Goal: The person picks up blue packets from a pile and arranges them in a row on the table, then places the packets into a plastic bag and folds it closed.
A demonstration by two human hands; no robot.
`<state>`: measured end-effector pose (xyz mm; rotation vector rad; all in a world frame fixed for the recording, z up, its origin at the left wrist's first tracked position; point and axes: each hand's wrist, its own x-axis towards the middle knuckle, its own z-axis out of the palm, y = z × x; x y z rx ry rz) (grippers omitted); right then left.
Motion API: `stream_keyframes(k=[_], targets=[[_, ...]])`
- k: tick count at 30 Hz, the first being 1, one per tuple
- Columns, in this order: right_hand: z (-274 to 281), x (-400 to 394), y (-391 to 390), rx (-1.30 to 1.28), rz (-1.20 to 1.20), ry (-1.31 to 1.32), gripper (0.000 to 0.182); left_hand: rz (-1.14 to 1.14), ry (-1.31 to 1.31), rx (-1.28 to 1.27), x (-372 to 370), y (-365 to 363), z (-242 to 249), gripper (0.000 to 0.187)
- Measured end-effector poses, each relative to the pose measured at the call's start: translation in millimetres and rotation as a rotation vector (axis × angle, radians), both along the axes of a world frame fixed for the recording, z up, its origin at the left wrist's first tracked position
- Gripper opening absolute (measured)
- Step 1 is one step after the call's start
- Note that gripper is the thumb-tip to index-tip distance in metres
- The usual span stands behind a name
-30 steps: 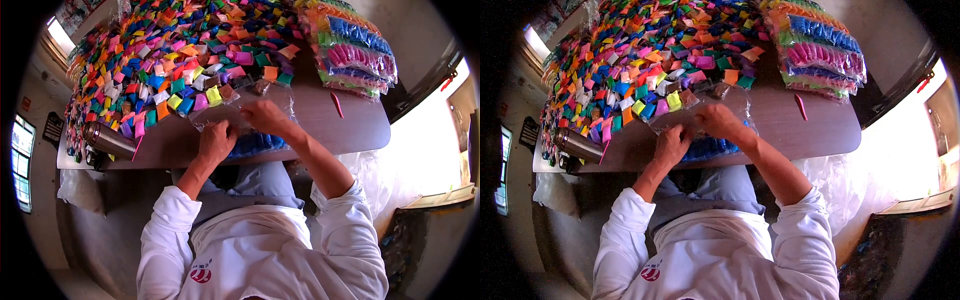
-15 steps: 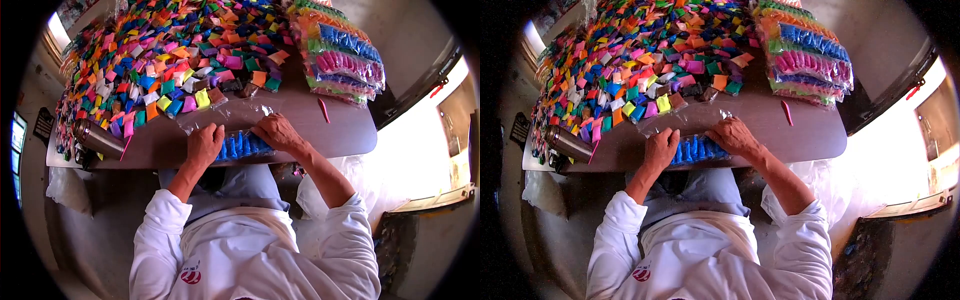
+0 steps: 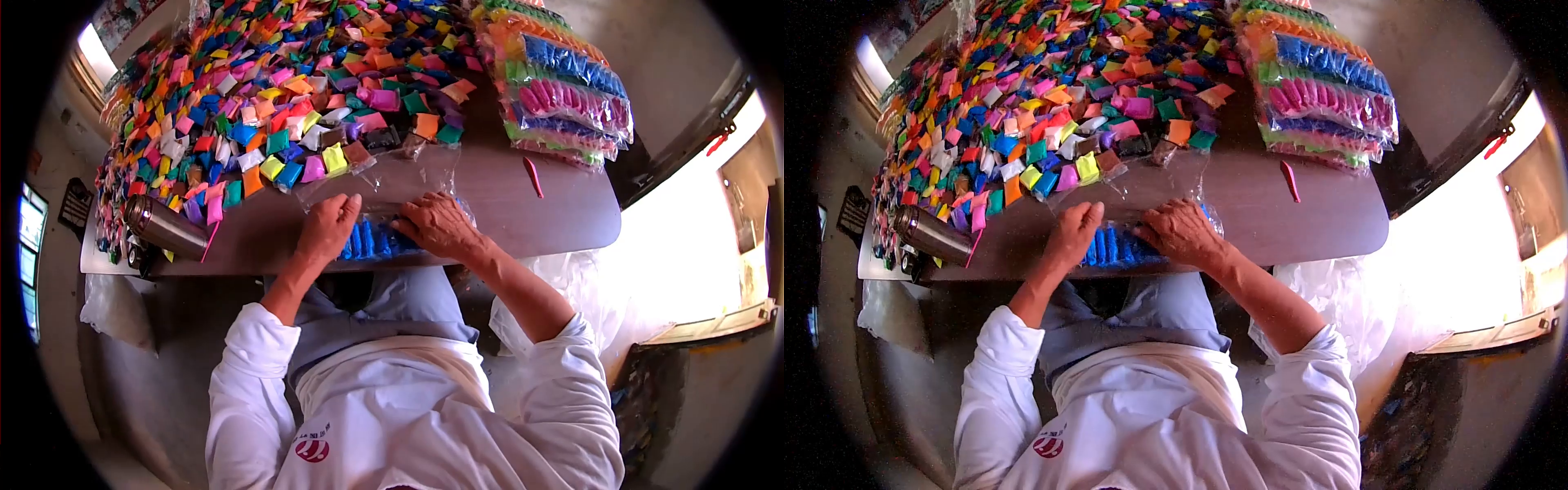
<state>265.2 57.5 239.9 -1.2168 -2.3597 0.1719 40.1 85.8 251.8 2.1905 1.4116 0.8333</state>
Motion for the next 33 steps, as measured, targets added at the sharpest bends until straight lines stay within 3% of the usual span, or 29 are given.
stream_keyframes(k=[4, 11, 14, 18, 21, 26, 33], targets=[[-3.7, 0.8, -0.1, 0.007, -0.011, 0.016, 0.034, 0.032, -0.027, -0.123, -2.3, 4.6, 10.5, 0.042], [-2.3, 5.6, 3.9, -0.018, -0.008, -0.017, 0.035, 0.01, 0.074, 0.137, 23.2, -11.5, -7.7, 0.032], [3.3, 29.4, 17.5, -0.062, -0.044, 0.187, 0.034, 0.033, 0.077, 0.157, 21.5, -13.1, -9.9, 0.029], [28.2, 76.9, 17.9, 0.112, -0.272, 0.405, 0.015, 0.036, 0.094, 0.177, 20.3, -16.6, -12.4, 0.029], [42.4, 72.8, 2.1, 0.087, -0.202, 0.327, 0.01, 0.058, 0.131, 0.213, 22.3, -18.4, -11.4, 0.028], [27.6, 32.4, -10.7, 0.09, 0.032, 0.142, 0.027, 0.109, 0.197, 0.26, 24.2, -20.1, -10.5, 0.026], [3.6, 17.2, -13.6, 0.053, -0.127, -0.039, 0.036, 0.098, 0.186, 0.301, 22.8, -15.8, -16.9, 0.026]])
